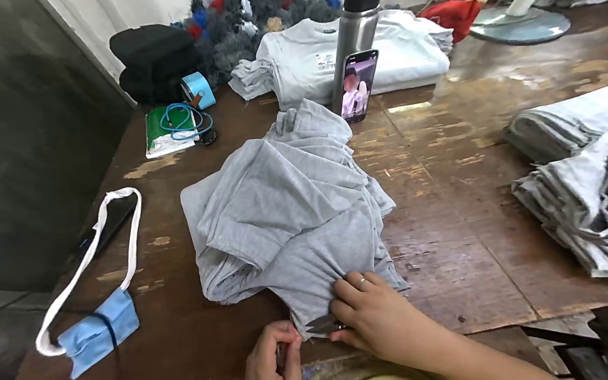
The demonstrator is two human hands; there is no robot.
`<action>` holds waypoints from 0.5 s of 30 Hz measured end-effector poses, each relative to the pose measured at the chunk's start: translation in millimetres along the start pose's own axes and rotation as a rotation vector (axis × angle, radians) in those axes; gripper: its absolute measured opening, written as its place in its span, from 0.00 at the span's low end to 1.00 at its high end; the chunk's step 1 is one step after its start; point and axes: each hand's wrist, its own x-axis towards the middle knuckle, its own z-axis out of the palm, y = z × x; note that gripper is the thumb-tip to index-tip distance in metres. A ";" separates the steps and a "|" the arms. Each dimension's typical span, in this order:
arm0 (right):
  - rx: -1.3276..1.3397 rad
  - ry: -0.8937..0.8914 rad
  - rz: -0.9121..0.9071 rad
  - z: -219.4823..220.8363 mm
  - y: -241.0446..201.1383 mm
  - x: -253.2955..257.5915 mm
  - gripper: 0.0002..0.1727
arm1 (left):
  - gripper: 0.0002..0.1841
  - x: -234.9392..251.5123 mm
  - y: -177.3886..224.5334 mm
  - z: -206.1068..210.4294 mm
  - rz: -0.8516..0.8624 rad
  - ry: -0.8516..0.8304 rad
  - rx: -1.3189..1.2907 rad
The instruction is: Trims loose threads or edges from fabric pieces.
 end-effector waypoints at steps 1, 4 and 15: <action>-0.010 0.007 0.003 0.1 -1.0 0.4 0.29 | 0.04 0.1 0.2 -0.1 0.005 0.003 -0.018; -0.037 0.033 0.020 3.4 -4.6 1.5 0.29 | 0.03 0.8 2.4 -2.4 -0.005 -0.001 -0.036; 0.035 0.010 0.025 0.5 -0.3 -0.1 0.29 | 0.03 2.8 3.1 -11.0 0.002 -0.002 -0.031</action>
